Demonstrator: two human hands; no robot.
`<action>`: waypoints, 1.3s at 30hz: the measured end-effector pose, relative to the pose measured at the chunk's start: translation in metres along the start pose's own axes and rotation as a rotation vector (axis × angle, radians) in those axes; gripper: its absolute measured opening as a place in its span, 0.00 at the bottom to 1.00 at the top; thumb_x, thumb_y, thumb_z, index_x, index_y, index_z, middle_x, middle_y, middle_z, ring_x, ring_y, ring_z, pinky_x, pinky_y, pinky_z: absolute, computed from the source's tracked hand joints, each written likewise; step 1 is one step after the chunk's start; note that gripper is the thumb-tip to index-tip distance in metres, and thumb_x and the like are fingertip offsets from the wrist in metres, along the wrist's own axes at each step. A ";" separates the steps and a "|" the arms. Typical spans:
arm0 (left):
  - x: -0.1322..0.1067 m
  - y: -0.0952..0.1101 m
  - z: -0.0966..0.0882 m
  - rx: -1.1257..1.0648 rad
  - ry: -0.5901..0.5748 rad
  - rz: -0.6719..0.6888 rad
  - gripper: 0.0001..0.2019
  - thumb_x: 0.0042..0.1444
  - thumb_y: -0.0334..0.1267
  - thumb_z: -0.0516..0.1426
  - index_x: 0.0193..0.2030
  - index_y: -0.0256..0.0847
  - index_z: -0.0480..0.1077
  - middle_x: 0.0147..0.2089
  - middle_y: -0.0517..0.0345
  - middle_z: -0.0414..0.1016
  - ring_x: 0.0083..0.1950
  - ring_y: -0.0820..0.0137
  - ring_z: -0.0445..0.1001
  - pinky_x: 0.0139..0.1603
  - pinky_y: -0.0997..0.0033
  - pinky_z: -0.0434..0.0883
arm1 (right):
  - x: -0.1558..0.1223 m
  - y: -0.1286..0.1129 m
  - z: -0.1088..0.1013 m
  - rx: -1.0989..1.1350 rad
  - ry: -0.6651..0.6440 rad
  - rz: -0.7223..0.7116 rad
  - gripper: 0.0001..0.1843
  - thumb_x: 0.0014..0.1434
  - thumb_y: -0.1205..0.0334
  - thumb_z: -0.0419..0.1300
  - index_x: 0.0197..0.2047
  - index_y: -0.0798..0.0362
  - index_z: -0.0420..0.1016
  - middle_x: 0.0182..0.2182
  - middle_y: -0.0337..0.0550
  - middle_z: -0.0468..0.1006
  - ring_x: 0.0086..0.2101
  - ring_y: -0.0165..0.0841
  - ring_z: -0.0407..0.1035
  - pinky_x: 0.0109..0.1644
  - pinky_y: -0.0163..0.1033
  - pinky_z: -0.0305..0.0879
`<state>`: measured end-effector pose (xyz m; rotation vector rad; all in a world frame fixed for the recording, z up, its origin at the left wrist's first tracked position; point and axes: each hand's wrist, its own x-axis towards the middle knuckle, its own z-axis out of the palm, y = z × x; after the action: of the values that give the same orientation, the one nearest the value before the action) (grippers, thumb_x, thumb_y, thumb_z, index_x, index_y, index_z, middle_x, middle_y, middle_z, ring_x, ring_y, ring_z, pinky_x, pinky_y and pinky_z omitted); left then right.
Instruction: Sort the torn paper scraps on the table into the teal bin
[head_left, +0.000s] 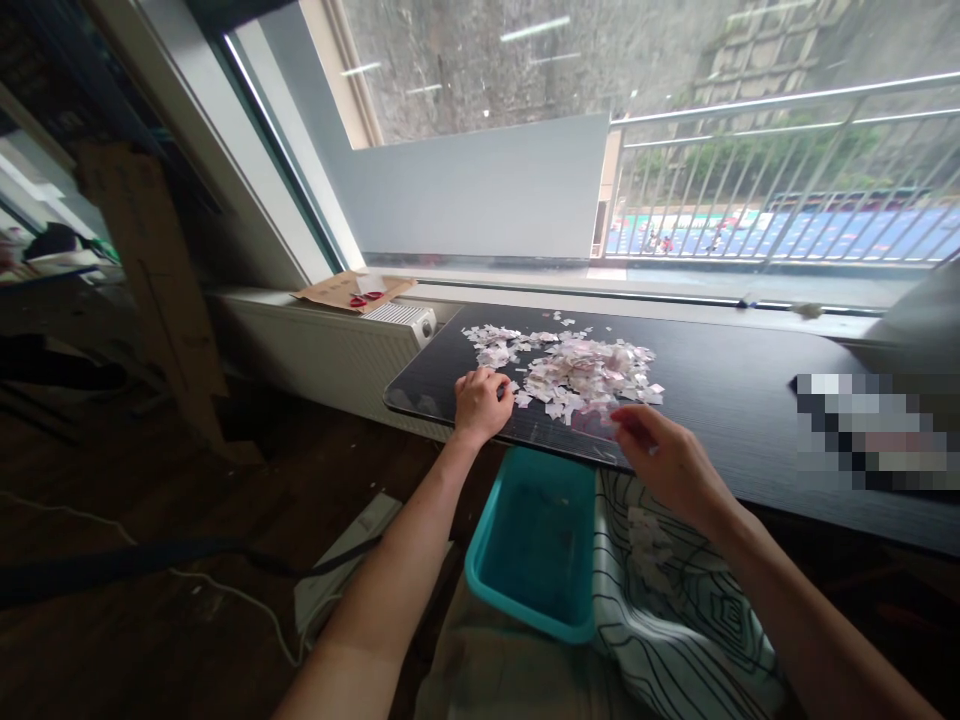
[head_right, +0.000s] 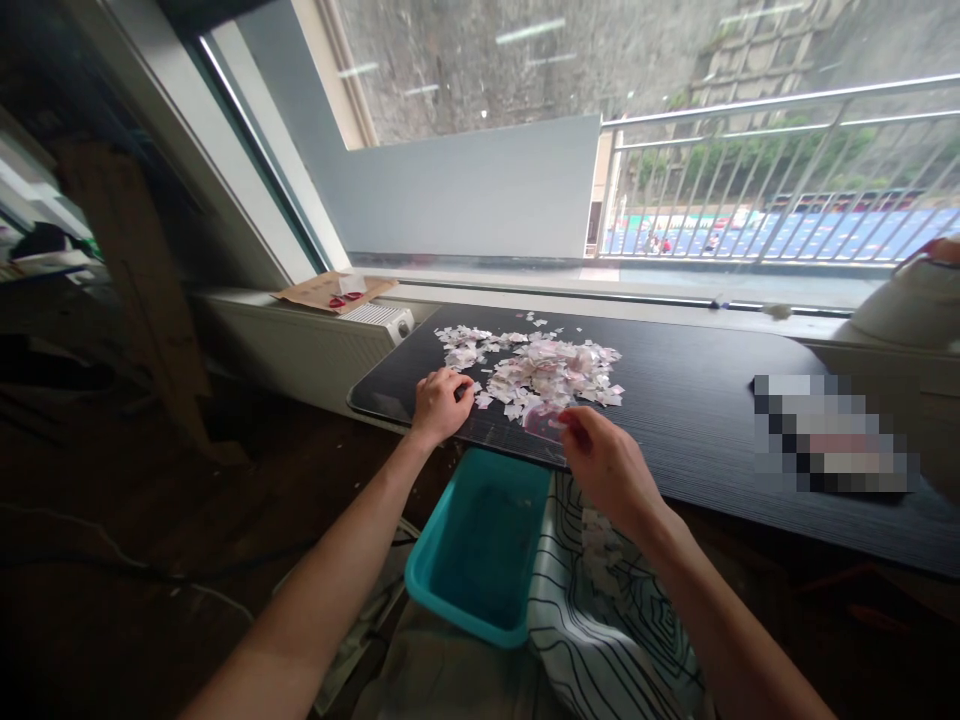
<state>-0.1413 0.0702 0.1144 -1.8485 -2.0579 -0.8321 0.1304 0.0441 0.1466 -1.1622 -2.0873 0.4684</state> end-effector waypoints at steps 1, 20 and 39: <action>0.000 0.000 0.000 -0.001 0.001 0.001 0.05 0.55 0.35 0.57 0.36 0.44 0.74 0.41 0.55 0.74 0.46 0.61 0.70 0.50 0.60 0.63 | 0.003 0.005 -0.002 -0.031 0.041 0.017 0.13 0.59 0.59 0.53 0.44 0.53 0.73 0.31 0.44 0.78 0.29 0.33 0.70 0.34 0.36 0.65; 0.000 -0.001 0.001 -0.002 0.008 0.003 0.05 0.56 0.35 0.56 0.36 0.44 0.74 0.41 0.54 0.74 0.46 0.60 0.70 0.51 0.60 0.62 | -0.008 0.021 0.000 -0.065 0.088 0.042 0.12 0.58 0.59 0.53 0.43 0.53 0.73 0.32 0.44 0.79 0.29 0.34 0.71 0.35 0.37 0.66; 0.000 -0.001 0.000 -0.008 0.014 0.012 0.05 0.56 0.35 0.57 0.36 0.43 0.75 0.41 0.54 0.74 0.45 0.61 0.71 0.51 0.60 0.63 | 0.005 0.041 -0.010 -0.159 0.177 0.086 0.15 0.58 0.58 0.53 0.44 0.53 0.75 0.30 0.45 0.79 0.29 0.35 0.71 0.34 0.38 0.65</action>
<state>-0.1425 0.0706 0.1138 -1.8519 -2.0365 -0.8493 0.1604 0.0697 0.1305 -1.3391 -1.9551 0.2325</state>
